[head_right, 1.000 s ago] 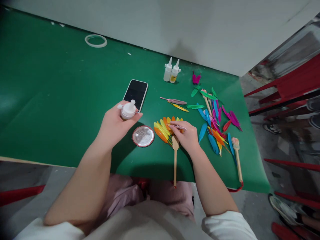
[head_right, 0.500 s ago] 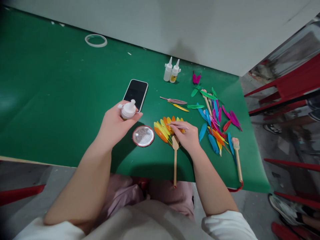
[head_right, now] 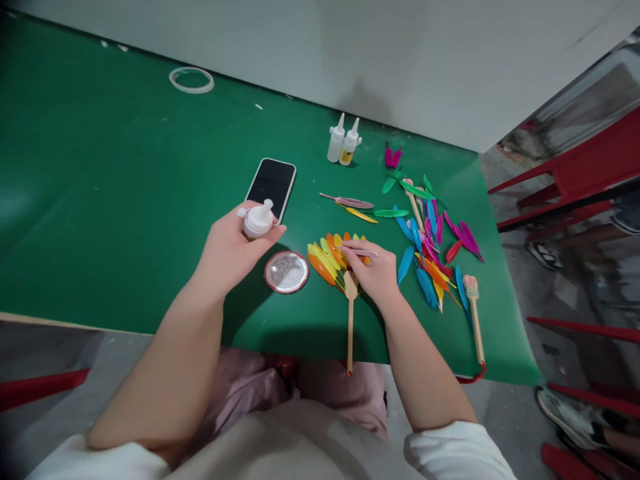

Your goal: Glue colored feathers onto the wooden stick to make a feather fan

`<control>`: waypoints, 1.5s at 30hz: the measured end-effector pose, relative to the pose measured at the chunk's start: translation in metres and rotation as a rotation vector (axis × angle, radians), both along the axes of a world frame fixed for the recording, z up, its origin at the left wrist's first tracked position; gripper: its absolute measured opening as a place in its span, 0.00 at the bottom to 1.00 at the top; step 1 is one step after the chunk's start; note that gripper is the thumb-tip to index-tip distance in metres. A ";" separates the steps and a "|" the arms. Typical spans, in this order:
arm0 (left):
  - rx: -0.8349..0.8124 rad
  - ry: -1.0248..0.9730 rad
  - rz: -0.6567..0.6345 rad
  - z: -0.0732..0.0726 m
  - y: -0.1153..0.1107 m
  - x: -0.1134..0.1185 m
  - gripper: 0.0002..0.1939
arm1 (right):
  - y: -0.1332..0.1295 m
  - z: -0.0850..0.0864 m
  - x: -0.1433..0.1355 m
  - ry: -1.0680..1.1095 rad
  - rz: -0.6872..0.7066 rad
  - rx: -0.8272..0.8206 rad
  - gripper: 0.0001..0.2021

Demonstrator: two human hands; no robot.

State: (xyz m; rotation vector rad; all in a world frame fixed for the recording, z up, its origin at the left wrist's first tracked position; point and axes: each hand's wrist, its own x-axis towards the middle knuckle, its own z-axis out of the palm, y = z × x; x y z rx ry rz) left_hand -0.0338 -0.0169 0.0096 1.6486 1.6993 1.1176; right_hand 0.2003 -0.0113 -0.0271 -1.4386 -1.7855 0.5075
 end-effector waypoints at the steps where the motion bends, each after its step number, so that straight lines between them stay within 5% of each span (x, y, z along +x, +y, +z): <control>1: -0.002 -0.002 0.001 0.000 0.000 0.000 0.08 | 0.000 0.000 0.000 0.000 0.000 0.002 0.06; 45: -0.023 0.021 -0.007 0.003 0.000 0.000 0.08 | 0.002 -0.003 0.003 0.064 -0.083 -0.081 0.10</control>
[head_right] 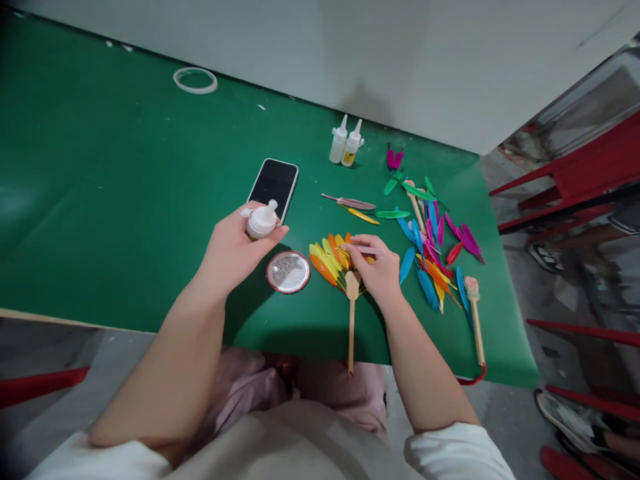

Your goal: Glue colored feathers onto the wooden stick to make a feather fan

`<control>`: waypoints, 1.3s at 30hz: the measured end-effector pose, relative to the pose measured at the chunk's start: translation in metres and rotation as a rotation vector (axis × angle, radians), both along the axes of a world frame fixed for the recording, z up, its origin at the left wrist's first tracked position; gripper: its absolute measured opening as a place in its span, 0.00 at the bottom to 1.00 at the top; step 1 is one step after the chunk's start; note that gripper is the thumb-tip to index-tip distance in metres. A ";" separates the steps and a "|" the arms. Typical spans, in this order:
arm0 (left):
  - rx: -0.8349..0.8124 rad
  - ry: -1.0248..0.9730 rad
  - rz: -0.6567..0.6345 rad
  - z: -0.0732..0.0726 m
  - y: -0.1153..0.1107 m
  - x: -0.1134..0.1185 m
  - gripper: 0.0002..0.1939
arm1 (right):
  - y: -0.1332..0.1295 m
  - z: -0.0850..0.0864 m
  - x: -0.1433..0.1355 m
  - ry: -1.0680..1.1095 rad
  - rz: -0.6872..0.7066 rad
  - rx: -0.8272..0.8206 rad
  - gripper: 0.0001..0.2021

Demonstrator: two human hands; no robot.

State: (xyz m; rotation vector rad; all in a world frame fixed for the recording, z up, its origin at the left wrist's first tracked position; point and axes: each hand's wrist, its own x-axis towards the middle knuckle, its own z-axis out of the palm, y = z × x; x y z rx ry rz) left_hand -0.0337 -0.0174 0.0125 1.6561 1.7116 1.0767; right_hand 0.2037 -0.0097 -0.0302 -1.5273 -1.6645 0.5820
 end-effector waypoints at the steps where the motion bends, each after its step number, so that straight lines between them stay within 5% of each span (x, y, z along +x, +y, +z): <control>1: -0.002 0.002 0.001 0.000 0.000 0.000 0.08 | 0.000 0.001 -0.001 -0.007 -0.003 0.004 0.10; 24: -0.008 0.005 -0.001 0.001 0.000 0.000 0.09 | -0.001 0.002 -0.004 -0.015 0.060 0.005 0.08; 39: 0.007 0.006 -0.008 0.000 0.000 0.000 0.09 | -0.004 0.003 -0.002 -0.226 0.141 0.144 0.07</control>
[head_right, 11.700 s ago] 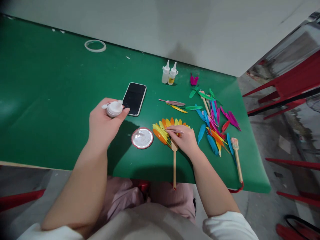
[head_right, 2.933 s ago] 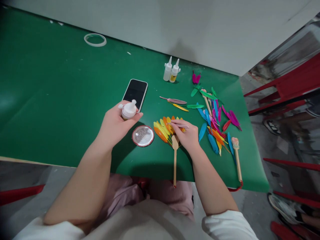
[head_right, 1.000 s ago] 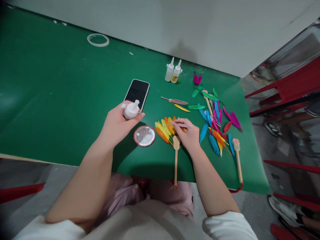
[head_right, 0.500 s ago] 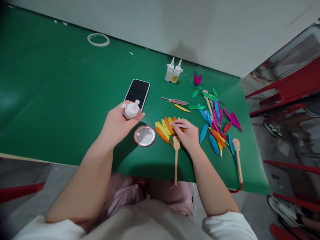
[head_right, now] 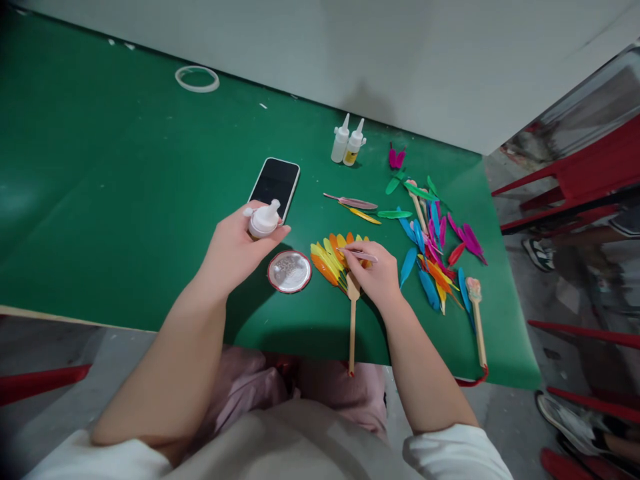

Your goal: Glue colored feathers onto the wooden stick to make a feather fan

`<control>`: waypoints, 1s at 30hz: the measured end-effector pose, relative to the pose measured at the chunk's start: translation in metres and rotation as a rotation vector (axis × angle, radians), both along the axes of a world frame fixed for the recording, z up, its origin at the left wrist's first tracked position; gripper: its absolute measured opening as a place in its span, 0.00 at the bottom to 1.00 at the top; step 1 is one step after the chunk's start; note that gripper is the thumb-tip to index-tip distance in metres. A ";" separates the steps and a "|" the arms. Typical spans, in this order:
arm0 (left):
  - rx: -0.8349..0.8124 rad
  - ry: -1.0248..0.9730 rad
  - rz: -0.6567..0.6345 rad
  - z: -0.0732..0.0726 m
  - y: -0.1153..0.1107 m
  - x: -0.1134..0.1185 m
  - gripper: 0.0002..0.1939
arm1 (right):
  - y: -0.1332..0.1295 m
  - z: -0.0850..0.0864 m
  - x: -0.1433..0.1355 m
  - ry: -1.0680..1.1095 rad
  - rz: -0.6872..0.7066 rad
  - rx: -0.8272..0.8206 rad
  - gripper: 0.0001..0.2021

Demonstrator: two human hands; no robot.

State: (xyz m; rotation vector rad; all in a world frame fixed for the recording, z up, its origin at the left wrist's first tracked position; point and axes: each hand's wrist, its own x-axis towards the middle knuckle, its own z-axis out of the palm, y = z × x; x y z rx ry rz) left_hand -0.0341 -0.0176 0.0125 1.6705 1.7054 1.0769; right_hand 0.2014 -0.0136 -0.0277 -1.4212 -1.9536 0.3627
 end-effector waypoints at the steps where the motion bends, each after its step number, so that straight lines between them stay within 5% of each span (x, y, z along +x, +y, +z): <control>1: 0.000 0.001 -0.001 0.000 0.000 0.000 0.09 | 0.000 0.000 0.000 -0.020 0.004 0.017 0.07; 30: 0.008 0.003 -0.013 -0.001 0.001 -0.001 0.09 | 0.002 0.000 0.002 -0.065 0.134 0.135 0.04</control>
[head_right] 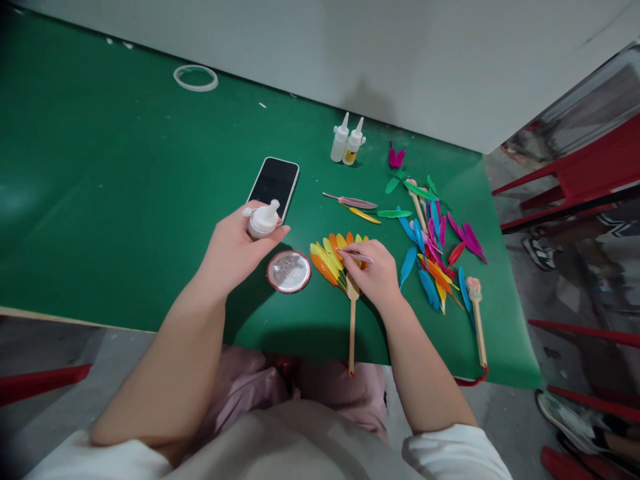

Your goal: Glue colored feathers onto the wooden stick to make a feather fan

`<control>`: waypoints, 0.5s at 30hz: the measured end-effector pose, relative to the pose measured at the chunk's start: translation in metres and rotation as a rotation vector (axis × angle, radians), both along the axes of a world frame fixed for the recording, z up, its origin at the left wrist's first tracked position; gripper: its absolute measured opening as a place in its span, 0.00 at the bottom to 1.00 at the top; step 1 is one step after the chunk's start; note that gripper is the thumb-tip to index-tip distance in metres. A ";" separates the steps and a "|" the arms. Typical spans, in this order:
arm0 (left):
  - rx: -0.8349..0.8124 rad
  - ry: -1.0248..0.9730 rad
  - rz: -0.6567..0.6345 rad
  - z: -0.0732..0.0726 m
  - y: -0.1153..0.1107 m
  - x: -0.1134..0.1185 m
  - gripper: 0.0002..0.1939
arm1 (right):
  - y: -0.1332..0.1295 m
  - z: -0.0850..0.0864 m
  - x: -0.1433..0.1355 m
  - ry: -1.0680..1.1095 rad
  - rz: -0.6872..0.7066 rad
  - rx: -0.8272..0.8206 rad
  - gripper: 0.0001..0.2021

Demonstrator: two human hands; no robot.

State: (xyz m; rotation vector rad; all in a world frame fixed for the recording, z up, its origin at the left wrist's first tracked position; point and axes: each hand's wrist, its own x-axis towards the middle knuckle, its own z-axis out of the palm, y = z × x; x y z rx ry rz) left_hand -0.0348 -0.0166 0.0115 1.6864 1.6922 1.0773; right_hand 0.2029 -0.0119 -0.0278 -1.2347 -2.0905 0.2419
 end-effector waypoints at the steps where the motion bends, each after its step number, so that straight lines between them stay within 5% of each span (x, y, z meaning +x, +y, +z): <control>1: -0.002 0.001 0.003 0.000 0.000 0.000 0.09 | 0.000 0.000 0.000 0.000 0.004 0.001 0.03; 15: -0.009 0.000 0.004 0.002 -0.001 0.001 0.08 | -0.003 -0.003 0.002 0.050 -0.046 -0.123 0.10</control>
